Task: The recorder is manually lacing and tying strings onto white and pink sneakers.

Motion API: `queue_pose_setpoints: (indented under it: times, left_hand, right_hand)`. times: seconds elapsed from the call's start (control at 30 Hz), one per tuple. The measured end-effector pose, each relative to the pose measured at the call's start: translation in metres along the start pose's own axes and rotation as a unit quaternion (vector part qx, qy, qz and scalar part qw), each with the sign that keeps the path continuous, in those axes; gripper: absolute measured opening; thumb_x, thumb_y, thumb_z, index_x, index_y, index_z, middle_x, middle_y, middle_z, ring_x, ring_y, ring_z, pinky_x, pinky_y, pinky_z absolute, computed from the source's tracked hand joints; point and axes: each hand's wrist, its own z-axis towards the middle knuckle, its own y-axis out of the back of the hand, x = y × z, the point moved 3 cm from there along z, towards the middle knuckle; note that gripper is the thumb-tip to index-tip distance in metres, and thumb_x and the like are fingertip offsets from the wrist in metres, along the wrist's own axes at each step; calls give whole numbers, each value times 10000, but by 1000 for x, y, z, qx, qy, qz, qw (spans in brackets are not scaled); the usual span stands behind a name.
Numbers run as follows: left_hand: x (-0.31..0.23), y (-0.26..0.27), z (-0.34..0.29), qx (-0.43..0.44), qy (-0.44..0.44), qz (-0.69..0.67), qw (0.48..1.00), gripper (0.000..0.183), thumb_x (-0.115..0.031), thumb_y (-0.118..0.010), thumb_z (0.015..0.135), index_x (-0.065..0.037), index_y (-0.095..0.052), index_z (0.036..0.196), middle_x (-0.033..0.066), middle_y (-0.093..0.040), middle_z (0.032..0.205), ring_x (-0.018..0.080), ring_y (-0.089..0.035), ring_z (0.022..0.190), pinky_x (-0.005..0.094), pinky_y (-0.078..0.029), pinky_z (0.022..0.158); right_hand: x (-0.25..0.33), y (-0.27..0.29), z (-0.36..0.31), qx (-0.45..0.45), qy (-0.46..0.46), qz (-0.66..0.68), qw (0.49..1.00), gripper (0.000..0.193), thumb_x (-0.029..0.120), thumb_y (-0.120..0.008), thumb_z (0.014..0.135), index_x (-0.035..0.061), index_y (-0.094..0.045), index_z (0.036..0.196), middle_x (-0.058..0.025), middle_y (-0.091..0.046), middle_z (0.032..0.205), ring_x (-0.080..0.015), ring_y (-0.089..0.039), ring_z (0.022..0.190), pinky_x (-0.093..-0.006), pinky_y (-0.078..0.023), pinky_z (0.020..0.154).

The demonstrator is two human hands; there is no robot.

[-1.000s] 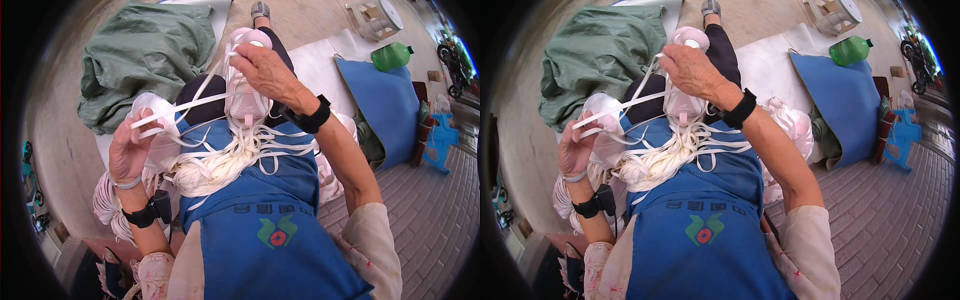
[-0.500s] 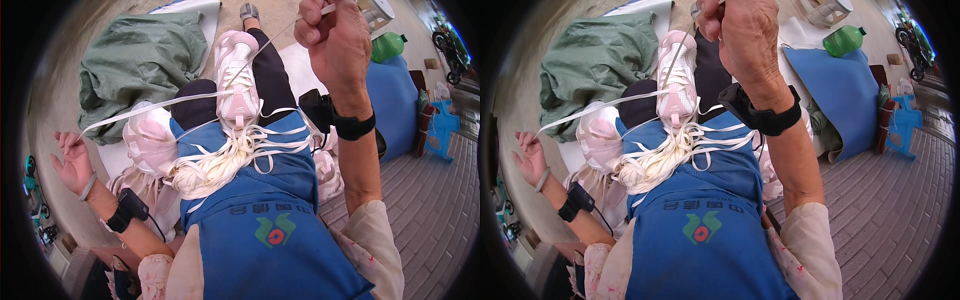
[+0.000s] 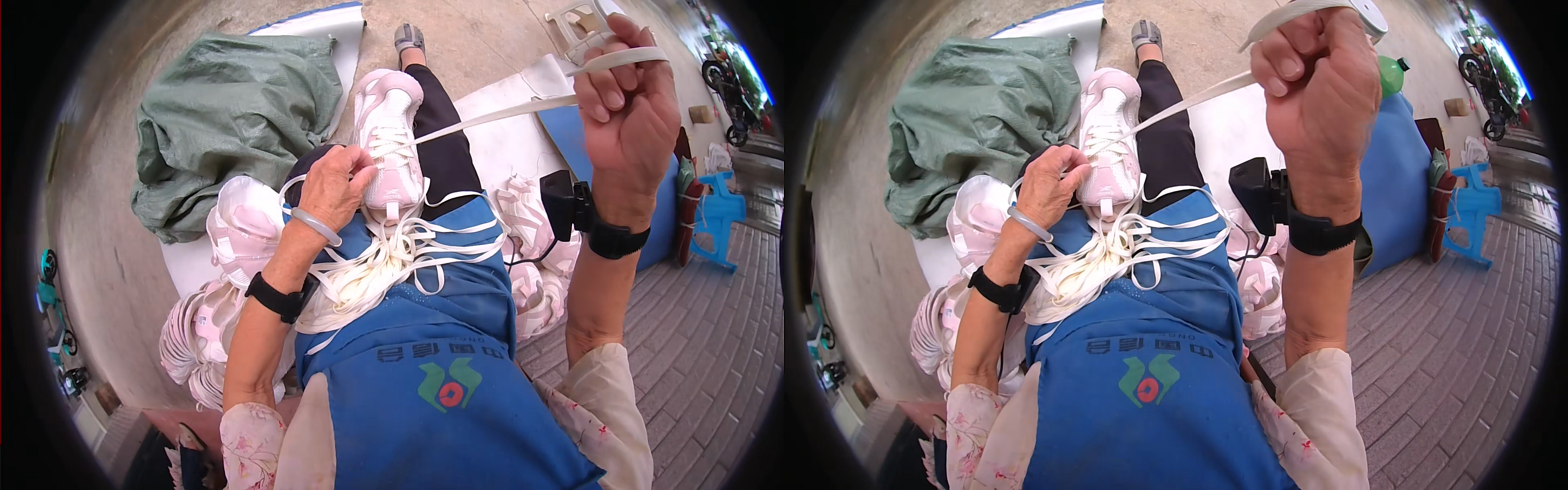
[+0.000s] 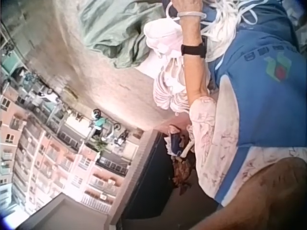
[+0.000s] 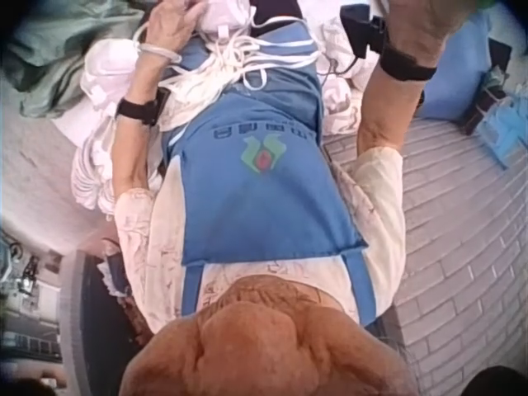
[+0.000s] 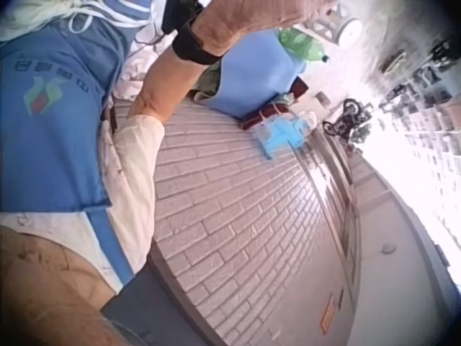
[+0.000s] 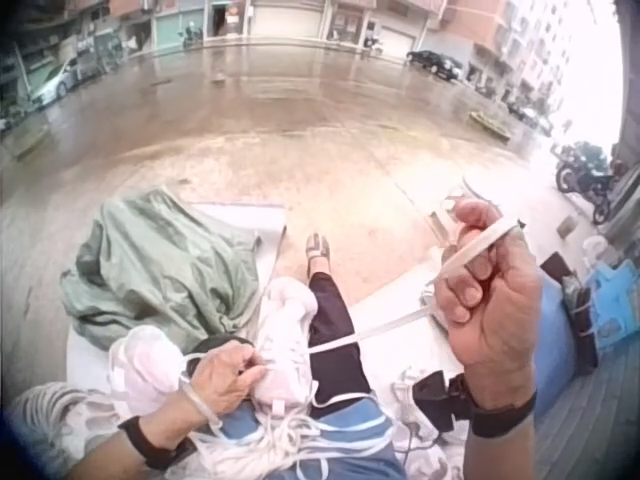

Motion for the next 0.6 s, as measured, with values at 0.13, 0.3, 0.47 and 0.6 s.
queue_pose_setpoints:
  times: [0.13, 0.3, 0.47, 0.6]
  left_hand:
    - [2, -5, 3, 45, 19, -4, 999, 134, -118, -656, 796, -15, -624, 877, 118, -589, 750, 254, -585, 702, 338, -465, 675]
    - [-1, -4, 12, 59, -14, 72, 996, 145, -115, -658, 777, -12, -626, 874, 126, -593, 750, 270, -582, 687, 354, -461, 655]
    - [-2, -7, 19, 97, -13, 115, 989, 160, -127, -659, 754, -8, -624, 855, 140, -588, 762, 297, -591, 707, 372, -470, 671]
    - [-6, -6, 13, 53, -40, 139, 988, 145, -131, -647, 763, -19, -624, 852, 146, -580, 778, 323, -599, 741, 397, -480, 701]
  right_hand:
    - [10, 16, 4, 81, -24, 57, 995, 386, 262, -358, 1007, -82, -487, 1125, 14, -330, 638, -80, -297, 516, -223, -261, 413]
    - [12, 21, 1, 85, 2, 39, 996, 334, 238, -402, 995, -66, -534, 1033, 29, -317, 625, -65, -272, 494, -213, -236, 395]
    - [-54, 14, -27, 106, -160, -274, 942, 205, 234, -581, 904, 76, -686, 827, 61, -529, 612, 11, -390, 513, -180, -267, 427]
    - [-135, 25, -58, 199, -161, -513, 820, 168, 155, -597, 794, 20, -681, 846, -157, -637, 678, -267, -611, 594, -345, -486, 601]
